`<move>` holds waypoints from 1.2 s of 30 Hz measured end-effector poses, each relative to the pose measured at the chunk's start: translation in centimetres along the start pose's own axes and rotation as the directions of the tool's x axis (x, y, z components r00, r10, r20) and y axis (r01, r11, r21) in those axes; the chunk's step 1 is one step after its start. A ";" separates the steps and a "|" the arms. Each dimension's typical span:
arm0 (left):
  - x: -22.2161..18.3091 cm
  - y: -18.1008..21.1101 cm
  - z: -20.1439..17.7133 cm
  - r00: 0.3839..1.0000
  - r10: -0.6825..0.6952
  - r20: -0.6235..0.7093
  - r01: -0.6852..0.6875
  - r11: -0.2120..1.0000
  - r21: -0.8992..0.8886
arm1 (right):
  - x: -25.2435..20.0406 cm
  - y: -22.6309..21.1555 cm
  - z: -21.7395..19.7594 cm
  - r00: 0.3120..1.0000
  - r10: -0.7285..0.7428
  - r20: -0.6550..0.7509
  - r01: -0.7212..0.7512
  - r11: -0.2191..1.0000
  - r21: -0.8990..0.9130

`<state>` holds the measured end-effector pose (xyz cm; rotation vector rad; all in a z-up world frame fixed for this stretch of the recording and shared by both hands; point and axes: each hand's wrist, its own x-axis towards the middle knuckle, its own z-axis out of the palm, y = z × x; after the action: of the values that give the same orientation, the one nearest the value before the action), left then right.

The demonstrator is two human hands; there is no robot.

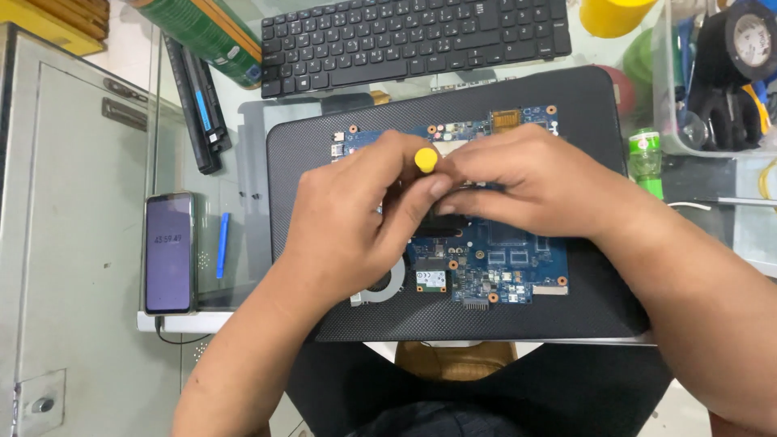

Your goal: Removing a laptop heatsink and cleaning old thermal paste from the motherboard components in preparation for new application.

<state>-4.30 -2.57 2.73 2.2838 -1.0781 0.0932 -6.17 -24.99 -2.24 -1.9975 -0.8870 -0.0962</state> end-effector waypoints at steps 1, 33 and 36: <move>-0.2 -0.5 0.5 1.000 -0.003 0.001 0.003 1.000 0.000 | -0.1 0.3 0.4 1.000 0.000 0.001 0.000 1.000 0.003; -1.6 -1.1 -1.8 0.973 0.225 -0.054 -0.226 0.974 -0.016 | 0.8 1.4 3.2 0.998 0.059 -0.009 -0.059 0.983 -0.176; -1.4 -1.1 -1.1 0.981 0.160 -0.109 -0.143 0.978 0.153 | 1.3 0.3 2.7 0.997 0.074 0.035 -0.069 0.988 -0.139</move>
<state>-4.21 -0.48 2.65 2.2863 -1.2154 0.3778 -5.72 -22.24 -3.49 -2.1642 -0.8529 -0.0783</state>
